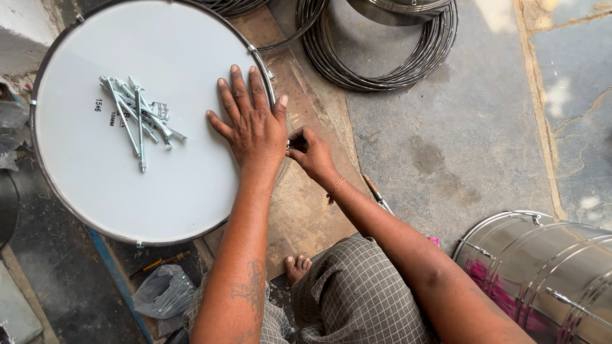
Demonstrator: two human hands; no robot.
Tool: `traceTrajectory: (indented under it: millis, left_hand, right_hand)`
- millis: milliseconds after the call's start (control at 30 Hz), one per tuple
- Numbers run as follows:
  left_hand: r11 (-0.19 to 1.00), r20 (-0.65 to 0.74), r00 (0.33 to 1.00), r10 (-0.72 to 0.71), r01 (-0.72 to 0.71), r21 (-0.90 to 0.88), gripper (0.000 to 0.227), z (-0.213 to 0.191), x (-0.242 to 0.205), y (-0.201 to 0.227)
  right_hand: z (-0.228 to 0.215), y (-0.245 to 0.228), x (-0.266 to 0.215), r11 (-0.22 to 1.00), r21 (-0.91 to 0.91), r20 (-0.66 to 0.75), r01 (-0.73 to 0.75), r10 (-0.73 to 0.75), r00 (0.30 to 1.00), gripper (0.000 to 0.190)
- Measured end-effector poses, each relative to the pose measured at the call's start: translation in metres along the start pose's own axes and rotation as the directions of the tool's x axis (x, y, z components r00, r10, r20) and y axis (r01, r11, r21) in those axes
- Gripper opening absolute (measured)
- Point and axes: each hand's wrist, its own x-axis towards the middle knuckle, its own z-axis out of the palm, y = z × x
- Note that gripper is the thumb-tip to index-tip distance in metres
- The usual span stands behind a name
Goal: The person is assembling a drum by tightening the tension rods around the drumhead using a wrench. They systematically move around the drum, securing each rod to ensure the head is properly fastened.
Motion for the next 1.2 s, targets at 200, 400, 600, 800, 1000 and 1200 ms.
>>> traceTrajectory:
  millis: [200,400,600,800,1000,1200]
  left_hand:
    - [1.000,-0.008,1.000,0.013,-0.013,0.016,0.072,0.004,0.000,0.000]
    - [1.000,0.050,0.999,-0.008,0.007,0.012,0.073,0.004,0.003,0.001]
    - [0.998,0.197,0.978,-0.067,0.063,0.025,0.075,-0.004,0.008,0.006]
    - [0.998,0.131,0.991,-0.035,0.029,0.048,0.072,-0.001,0.001,0.005]
    - [0.999,0.077,0.997,-0.012,0.007,0.054,0.072,0.001,0.000,0.005]
    - [0.999,0.088,0.996,-0.015,0.012,0.032,0.073,0.000,0.005,0.004]
  right_hand:
    - [0.004,-0.008,-0.003,0.998,0.041,-0.080,0.038,-0.034,0.996,0.032]
    - [0.004,-0.016,-0.002,0.998,-0.045,-0.067,0.034,-0.037,0.997,0.040]
    - [0.002,0.016,0.002,0.982,0.056,-0.049,0.178,-0.176,0.983,0.040]
    - [-0.004,0.018,0.010,0.948,-0.233,-0.051,0.216,-0.234,0.971,0.033]
    - [-0.004,0.003,-0.003,0.958,0.042,0.046,0.283,-0.285,0.957,0.055]
    - [-0.044,0.011,0.047,0.948,-0.027,-0.222,0.317,-0.315,0.923,0.045]
